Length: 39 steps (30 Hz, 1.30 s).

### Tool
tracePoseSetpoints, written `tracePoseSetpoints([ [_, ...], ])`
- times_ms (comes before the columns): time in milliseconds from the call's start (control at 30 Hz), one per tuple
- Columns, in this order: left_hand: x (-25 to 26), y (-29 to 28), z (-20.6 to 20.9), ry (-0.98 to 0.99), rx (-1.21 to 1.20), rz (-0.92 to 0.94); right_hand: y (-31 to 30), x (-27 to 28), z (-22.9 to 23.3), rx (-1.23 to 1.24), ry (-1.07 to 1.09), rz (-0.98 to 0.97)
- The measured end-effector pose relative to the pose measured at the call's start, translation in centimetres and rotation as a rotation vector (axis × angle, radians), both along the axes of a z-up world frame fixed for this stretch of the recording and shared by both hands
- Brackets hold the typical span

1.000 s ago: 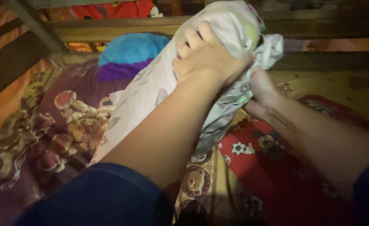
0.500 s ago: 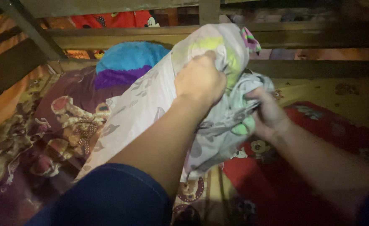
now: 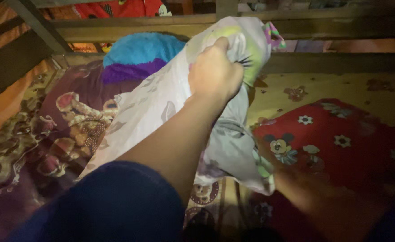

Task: The person folds a blue towel, a red and yellow blanket, and a patterned pillowcase on a bed. They smooth the items and fold them into compact shapes, placing the finished items on the bed.

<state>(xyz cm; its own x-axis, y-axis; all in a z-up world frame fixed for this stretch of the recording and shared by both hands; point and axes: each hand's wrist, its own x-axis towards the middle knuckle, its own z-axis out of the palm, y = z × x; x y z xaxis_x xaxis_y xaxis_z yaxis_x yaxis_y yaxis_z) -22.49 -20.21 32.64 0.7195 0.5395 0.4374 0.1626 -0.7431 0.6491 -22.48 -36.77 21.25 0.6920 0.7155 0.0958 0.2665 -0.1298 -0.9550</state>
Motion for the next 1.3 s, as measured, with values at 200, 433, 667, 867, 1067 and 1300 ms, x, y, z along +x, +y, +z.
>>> tracePoseSetpoints([
  [200, 2.0, 0.0, 0.4, 0.129, -0.065, -0.011, -0.2, 0.1, -0.5, -0.063, -0.428, 0.018],
  [433, 4.5, 0.4, -1.9, 0.117, -0.037, -0.048, -1.4, -0.6, 0.0, -0.078, -0.917, -0.101],
  [667, 2.7, 3.1, -8.9, 0.184, -0.551, -0.541, 0.2, -3.0, 0.7, -0.045, -1.211, -0.07],
  [867, -8.2, 3.9, -12.5, 0.961, -0.236, -0.685, -1.1, 2.4, -2.3, -0.431, -0.566, -0.04],
  [1067, -12.6, 1.0, -15.6, 1.06, 0.04, -0.601, -2.6, 0.6, -5.7, -0.982, -0.605, 0.22],
  [1300, -11.5, -4.8, -17.5, 1.025, -0.088, -0.438, -6.2, -1.0, -10.5, -0.97, -0.731, 0.196],
])
